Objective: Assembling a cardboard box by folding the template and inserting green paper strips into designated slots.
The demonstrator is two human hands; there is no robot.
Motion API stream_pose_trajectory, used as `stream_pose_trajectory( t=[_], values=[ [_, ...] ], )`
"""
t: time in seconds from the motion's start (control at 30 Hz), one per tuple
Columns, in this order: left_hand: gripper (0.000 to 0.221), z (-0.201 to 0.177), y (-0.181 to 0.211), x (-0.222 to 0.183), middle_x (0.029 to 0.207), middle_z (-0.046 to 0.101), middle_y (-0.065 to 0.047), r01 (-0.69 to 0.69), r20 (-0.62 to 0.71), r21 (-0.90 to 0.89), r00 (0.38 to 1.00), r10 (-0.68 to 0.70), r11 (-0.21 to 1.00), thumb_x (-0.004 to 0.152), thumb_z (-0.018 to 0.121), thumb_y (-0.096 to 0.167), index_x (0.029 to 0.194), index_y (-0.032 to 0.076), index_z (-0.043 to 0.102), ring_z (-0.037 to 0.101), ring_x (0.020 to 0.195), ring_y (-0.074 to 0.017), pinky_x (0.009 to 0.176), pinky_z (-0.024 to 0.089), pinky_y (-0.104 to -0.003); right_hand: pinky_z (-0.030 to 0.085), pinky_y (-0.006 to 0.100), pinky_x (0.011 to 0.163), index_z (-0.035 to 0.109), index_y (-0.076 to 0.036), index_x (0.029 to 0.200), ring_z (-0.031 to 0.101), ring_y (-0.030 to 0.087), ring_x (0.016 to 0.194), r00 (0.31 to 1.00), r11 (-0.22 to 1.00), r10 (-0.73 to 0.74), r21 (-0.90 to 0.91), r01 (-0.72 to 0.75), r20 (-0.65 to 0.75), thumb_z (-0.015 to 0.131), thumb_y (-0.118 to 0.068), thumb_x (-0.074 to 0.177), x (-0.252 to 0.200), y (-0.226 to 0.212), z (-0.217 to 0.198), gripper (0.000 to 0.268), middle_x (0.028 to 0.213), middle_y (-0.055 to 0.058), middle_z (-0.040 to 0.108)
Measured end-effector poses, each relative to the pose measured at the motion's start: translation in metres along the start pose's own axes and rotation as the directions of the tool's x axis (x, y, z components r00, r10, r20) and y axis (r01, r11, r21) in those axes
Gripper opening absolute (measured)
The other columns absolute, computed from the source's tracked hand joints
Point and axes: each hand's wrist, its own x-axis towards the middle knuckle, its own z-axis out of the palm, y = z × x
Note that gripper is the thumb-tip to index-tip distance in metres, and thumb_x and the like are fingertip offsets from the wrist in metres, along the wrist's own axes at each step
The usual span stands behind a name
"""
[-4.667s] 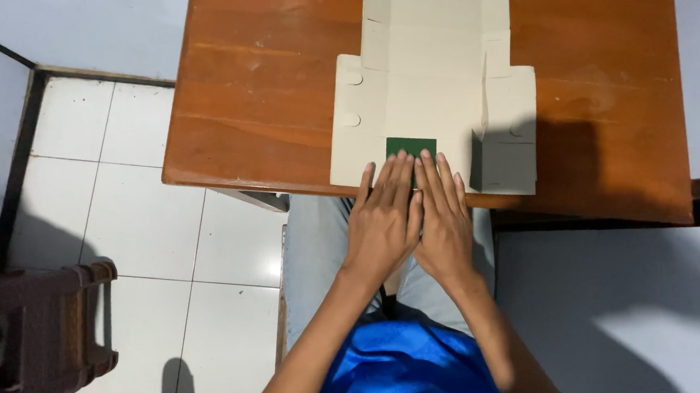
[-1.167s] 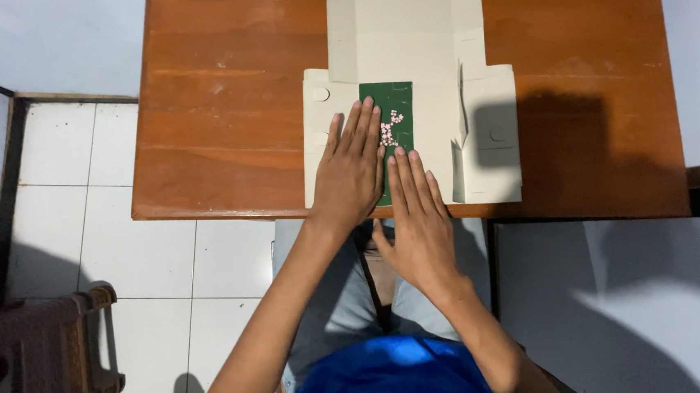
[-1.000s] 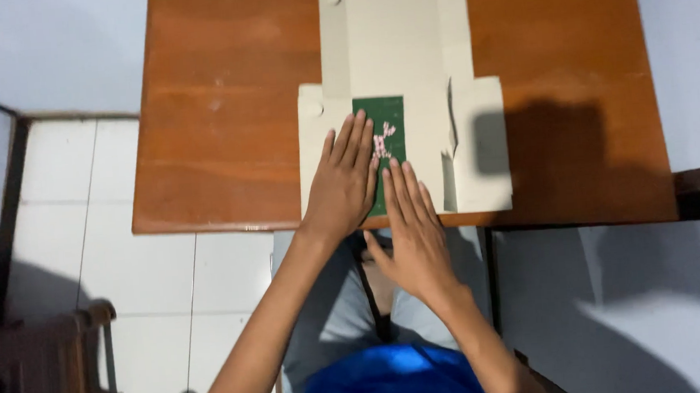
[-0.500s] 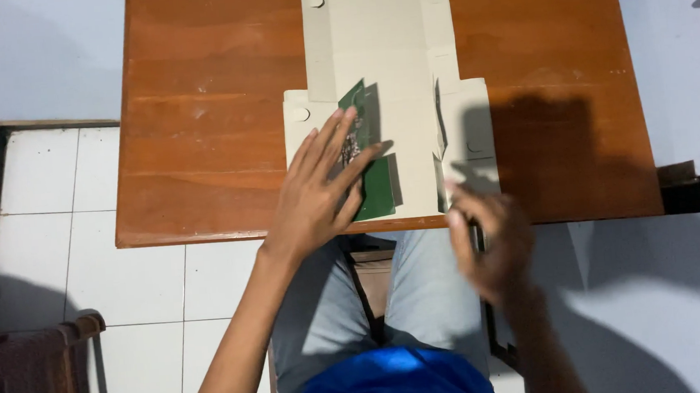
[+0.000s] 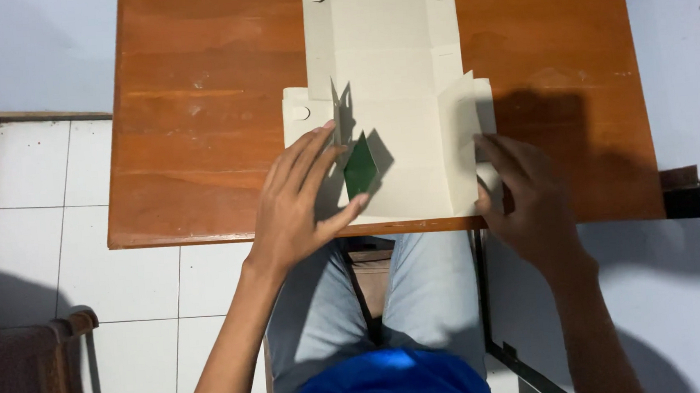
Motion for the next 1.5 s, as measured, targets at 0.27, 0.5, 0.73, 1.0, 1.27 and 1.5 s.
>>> stream_pose_trajectory(
  t=[0.27,0.5,0.73,1.0,1.27,1.5],
  values=[
    [0.038,0.006,-0.005,0.031,0.115,0.071,-0.01,0.081,-0.057,-0.038,0.995,-0.084,0.996,0.097,0.073,0.021,0.132,0.008,0.067,0.068,0.112,-0.0301,0.095,0.054,-0.043,0.048,0.051,0.101,0.062,-0.001,0.144,0.065,0.039,0.115,0.993,0.991,0.113,0.075,-0.111,-0.026,0.073,-0.034,0.098,-0.008,0.001,0.011,0.059,0.123,0.021,0.068],
    [0.026,0.005,-0.005,0.049,0.109,0.069,-0.014,0.033,-0.008,0.016,0.999,-0.032,0.999,0.099,0.067,0.01,0.124,0.004,0.072,0.068,0.102,-0.0318,0.088,0.055,-0.043,0.055,0.046,0.089,0.064,-0.003,0.144,0.069,0.037,0.104,0.98,0.98,0.153,0.146,-0.135,-0.123,0.083,-0.022,0.094,0.009,-0.004,0.017,0.057,0.117,0.017,0.068],
    [0.032,0.025,0.004,0.048,0.114,0.065,-0.013,-0.083,-0.03,0.19,0.995,0.09,0.978,0.093,0.071,0.011,0.125,0.01,0.073,0.058,0.111,-0.0323,0.107,0.037,-0.054,0.058,0.038,0.08,0.07,-0.016,0.139,0.072,0.027,0.093,0.991,0.99,0.087,0.12,-0.075,-0.101,0.079,-0.016,0.097,0.025,-0.002,0.017,0.044,0.109,0.007,0.067],
    [0.028,0.069,0.049,0.061,0.111,0.069,-0.011,-0.218,0.105,0.049,0.972,0.212,0.975,0.101,0.066,0.024,0.125,0.01,0.071,0.068,0.099,-0.0265,0.087,0.054,-0.041,0.059,0.039,0.08,0.072,-0.012,0.132,0.073,0.025,0.093,0.989,0.973,0.121,0.208,-0.1,-0.086,0.076,-0.017,0.098,0.024,0.004,0.018,0.034,0.103,0.008,0.073],
    [0.033,0.068,0.059,0.075,0.103,0.077,-0.015,-0.063,0.252,-0.063,0.965,0.077,0.996,0.104,0.061,0.023,0.132,0.007,0.068,0.075,0.092,-0.0293,0.084,0.057,-0.04,0.056,0.038,0.071,0.07,-0.006,0.126,0.073,0.032,0.085,0.932,0.845,0.357,0.449,-0.291,-0.067,0.069,-0.013,0.103,0.027,0.011,0.015,0.024,0.093,0.017,0.074],
    [0.029,0.057,0.067,0.081,0.096,0.078,-0.018,0.02,0.31,-0.082,0.951,0.007,0.996,0.1,0.068,0.024,0.12,0.003,0.074,0.075,0.088,-0.0284,0.081,0.058,-0.038,0.046,0.026,0.055,0.078,-0.005,0.105,0.062,0.014,0.062,0.902,0.694,0.421,0.607,-0.387,0.092,0.065,-0.007,0.102,0.017,0.042,0.029,0.013,0.078,0.009,0.073]
  ],
)
